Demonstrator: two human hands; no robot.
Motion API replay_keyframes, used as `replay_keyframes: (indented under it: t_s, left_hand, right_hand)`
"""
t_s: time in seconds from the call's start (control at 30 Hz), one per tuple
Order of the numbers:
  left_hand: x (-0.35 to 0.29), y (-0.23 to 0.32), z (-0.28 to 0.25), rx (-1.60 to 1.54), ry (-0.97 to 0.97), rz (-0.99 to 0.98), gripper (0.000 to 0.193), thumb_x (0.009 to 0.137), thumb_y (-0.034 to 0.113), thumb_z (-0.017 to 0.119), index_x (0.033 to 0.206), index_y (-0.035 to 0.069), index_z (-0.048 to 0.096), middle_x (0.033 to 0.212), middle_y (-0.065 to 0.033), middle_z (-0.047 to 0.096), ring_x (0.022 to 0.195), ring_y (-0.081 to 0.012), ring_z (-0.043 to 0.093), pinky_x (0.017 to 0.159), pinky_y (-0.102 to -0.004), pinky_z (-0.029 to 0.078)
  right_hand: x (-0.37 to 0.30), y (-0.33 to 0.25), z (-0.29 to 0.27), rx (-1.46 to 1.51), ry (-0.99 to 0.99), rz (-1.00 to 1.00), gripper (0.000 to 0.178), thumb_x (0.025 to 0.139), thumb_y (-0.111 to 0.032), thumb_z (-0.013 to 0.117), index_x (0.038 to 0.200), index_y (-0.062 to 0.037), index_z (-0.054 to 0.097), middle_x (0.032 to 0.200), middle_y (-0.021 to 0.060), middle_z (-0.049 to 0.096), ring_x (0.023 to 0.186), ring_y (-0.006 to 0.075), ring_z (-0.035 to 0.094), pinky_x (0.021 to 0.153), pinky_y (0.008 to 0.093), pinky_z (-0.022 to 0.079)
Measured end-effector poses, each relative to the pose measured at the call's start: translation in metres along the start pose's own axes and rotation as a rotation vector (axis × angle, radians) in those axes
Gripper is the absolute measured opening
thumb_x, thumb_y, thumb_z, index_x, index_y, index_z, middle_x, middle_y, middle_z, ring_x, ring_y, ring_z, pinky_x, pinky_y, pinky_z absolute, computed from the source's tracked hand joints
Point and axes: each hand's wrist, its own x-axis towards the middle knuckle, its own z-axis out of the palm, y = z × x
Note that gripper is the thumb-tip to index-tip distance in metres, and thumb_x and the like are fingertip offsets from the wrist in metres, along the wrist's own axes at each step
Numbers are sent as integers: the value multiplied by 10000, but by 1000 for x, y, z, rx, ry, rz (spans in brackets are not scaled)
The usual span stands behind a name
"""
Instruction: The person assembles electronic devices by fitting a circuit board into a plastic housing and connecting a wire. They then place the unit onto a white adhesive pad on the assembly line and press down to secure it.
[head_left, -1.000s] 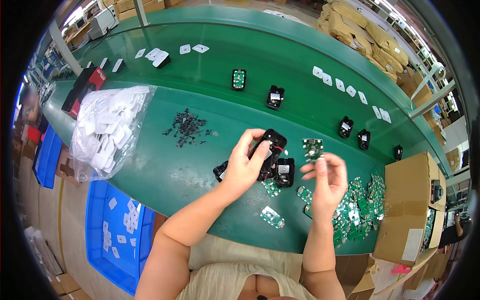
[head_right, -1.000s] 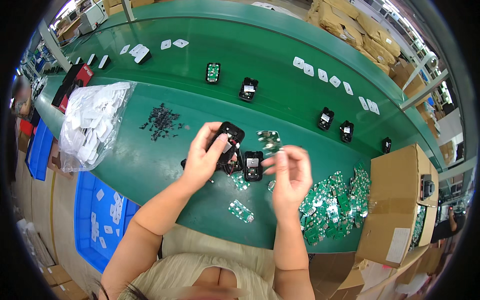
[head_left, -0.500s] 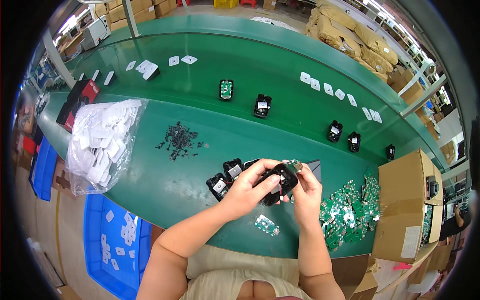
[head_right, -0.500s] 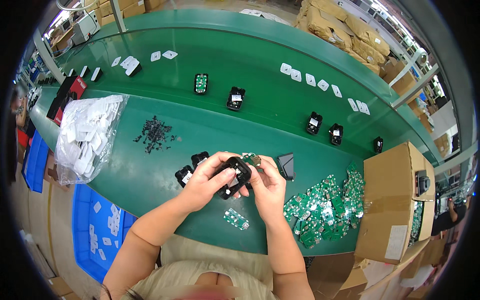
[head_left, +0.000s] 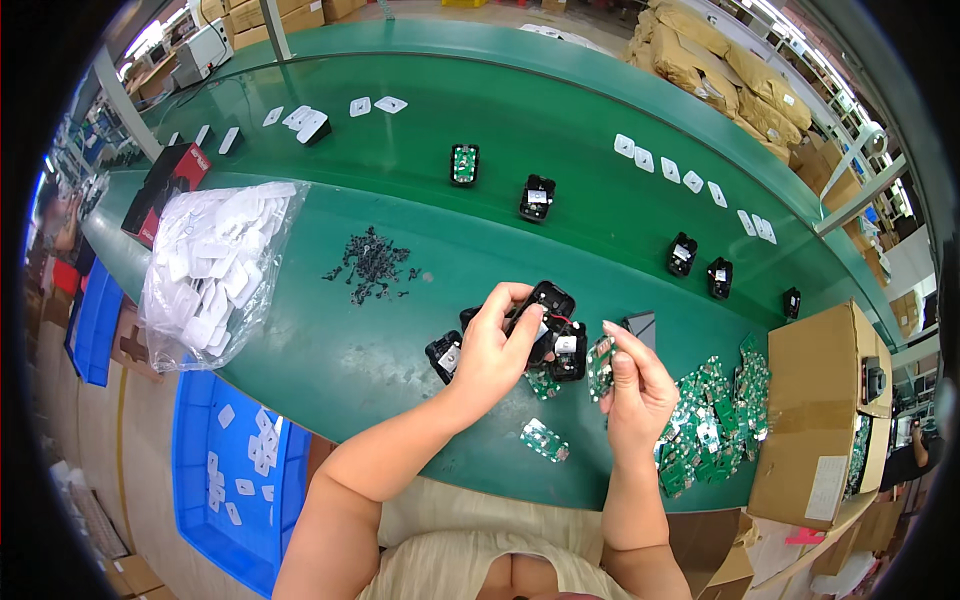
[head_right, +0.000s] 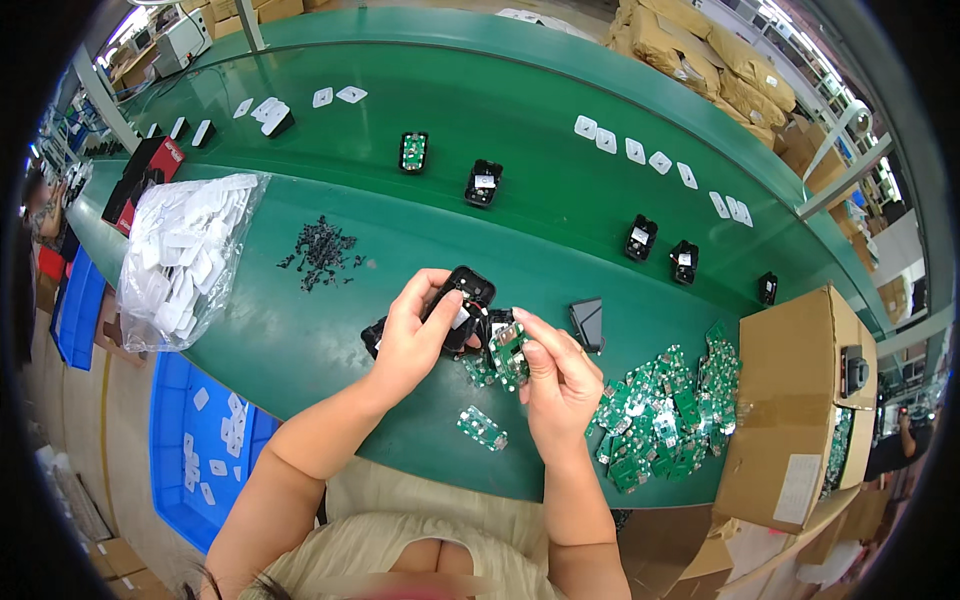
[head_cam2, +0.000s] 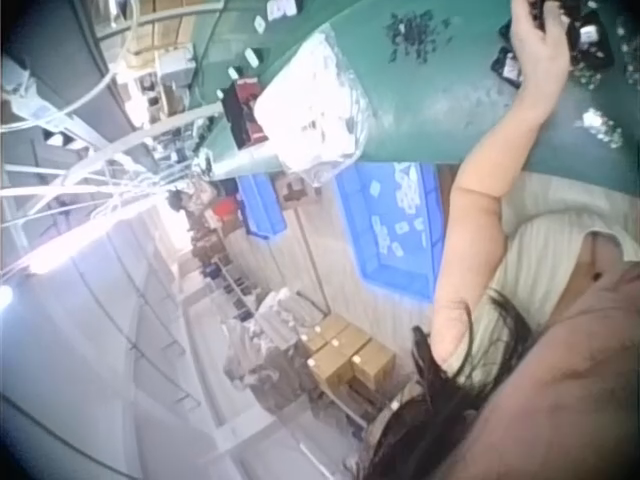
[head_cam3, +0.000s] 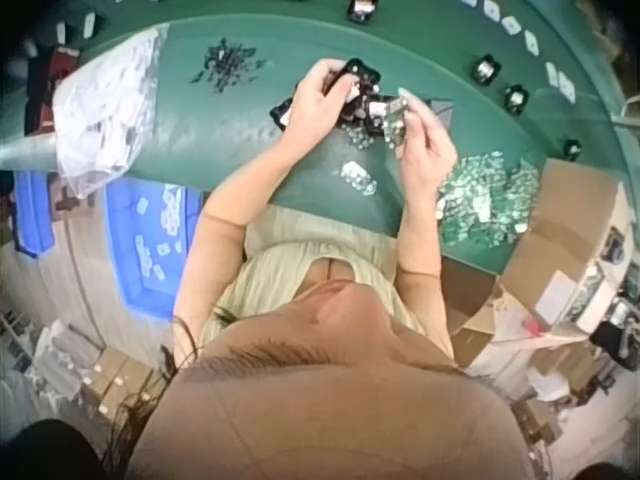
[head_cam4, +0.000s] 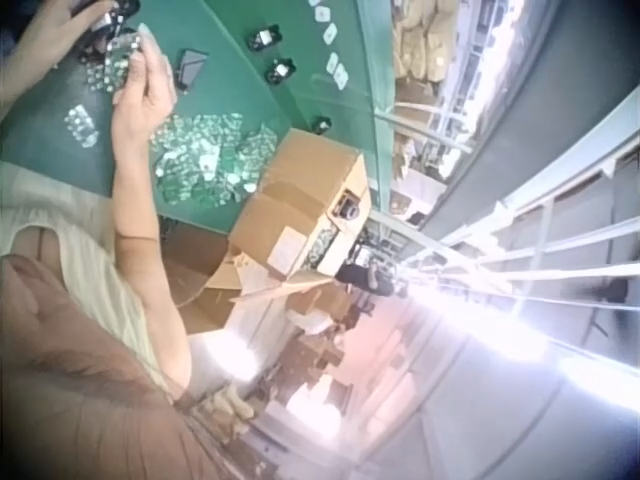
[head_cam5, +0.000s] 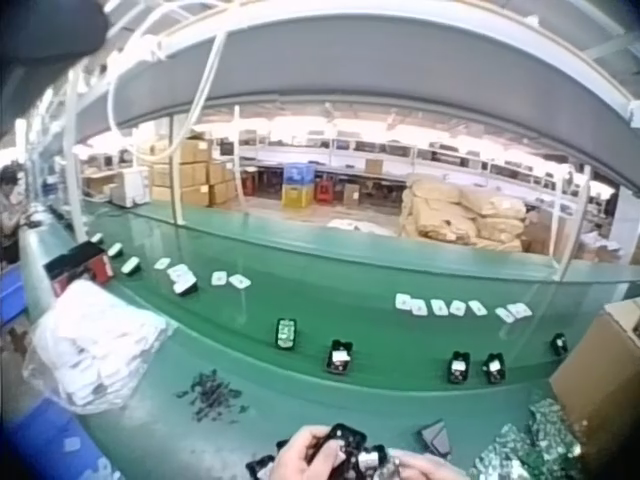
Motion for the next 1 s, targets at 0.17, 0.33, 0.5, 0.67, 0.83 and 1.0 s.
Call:
replay_keyframes:
  t_s: [0.17,0.33,0.5,0.67,0.83,1.0]
  left_hand:
    - [1,-1,2,149,35,118,165,881,103,496,988,-21,476,882,-66,567,694,-86,537,563,-242,492]
    - [2,-15,2,179,44,136,164,867,106,515,975,-16,494,836,-75,579,682,-99,538,606,-260,462]
    - [2,-14,2,173,41,122,163,866,106,515,974,-14,498,826,-72,579,677,-102,537,610,-258,452]
    - [1,-9,2,174,44,155,165,867,105,513,975,-20,495,827,-70,579,683,-96,536,611,-254,453]
    - [0,-6,3,128,37,94,165,868,101,511,974,-25,494,833,-69,579,686,-89,539,594,-248,460]
    - [0,-7,2,162,9,104,161,868,89,505,983,-23,495,840,-66,580,707,-91,543,614,-243,463]
  right_hand:
    - [-1,1,1,22,-60,-82,228,861,-14,518,1075,-2,598,861,50,497,588,58,485,505,174,410]
    - [-3,4,3,261,-71,-3,206,861,14,505,1061,40,545,890,67,481,640,80,522,537,197,447]
    - [-1,6,2,276,-96,34,197,858,22,507,1051,42,536,880,63,479,635,85,530,529,191,443]
    - [-1,7,2,266,-71,42,187,853,26,513,1035,40,553,897,70,491,624,85,533,520,188,440]
    - [-2,7,1,282,-83,37,186,850,30,514,1029,37,564,923,76,498,627,83,535,518,188,441]
    - [1,7,3,246,-63,45,173,847,21,522,1015,39,558,860,60,504,587,89,516,495,197,424]
